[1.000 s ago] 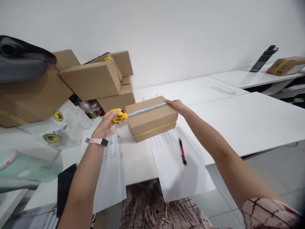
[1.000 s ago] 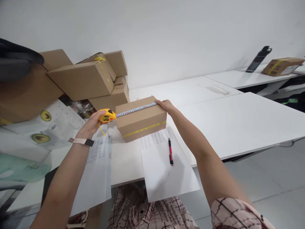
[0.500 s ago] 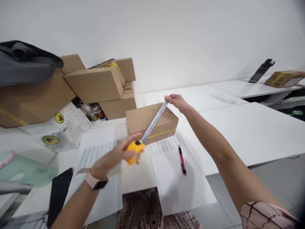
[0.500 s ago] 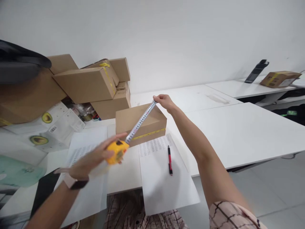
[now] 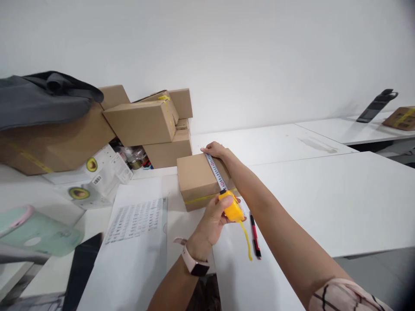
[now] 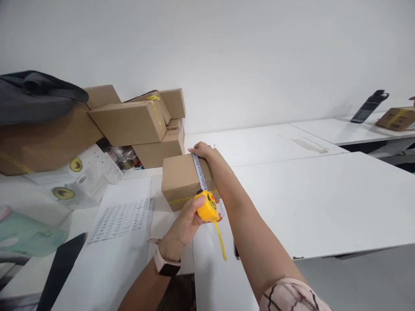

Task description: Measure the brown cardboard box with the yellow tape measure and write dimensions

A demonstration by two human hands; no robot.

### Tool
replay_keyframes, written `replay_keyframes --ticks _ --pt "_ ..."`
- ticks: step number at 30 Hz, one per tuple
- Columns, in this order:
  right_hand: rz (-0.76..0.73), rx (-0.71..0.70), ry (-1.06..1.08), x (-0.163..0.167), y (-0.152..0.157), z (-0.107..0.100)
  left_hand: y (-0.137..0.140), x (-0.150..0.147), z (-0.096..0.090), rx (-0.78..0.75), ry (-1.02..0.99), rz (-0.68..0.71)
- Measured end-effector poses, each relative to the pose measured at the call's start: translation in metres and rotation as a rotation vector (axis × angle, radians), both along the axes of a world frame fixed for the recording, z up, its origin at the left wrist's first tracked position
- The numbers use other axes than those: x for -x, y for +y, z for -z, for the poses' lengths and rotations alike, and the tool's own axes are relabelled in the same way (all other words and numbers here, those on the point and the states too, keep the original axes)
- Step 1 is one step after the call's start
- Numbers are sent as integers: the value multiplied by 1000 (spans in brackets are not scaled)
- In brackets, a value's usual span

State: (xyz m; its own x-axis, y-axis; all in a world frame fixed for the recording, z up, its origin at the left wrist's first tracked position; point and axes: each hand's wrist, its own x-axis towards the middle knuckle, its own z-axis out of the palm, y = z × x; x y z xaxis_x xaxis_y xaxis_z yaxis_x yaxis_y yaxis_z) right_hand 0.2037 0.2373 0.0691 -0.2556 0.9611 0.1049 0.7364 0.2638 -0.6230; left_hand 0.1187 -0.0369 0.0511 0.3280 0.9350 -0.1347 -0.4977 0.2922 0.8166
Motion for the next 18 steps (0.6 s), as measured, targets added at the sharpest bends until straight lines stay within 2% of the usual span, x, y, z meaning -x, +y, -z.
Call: replay_keyframes --ticks 6,12,14,16,18 --pt "-39 9 40 -7 4 5 -12 -11 3 28 9 7" --pt "-36 40 103 -4 3 3 -9 -7 2 6 56 25" --pt "-66 49 258 -14 1 -3 -13 4 4 -37 98 43" --pt "-66 23 528 -36 -4 -8 -23 22 8 -92 167 41" --pt "11 -33 754 -68 -14 -8 -36 45 15 -162 281 -42"
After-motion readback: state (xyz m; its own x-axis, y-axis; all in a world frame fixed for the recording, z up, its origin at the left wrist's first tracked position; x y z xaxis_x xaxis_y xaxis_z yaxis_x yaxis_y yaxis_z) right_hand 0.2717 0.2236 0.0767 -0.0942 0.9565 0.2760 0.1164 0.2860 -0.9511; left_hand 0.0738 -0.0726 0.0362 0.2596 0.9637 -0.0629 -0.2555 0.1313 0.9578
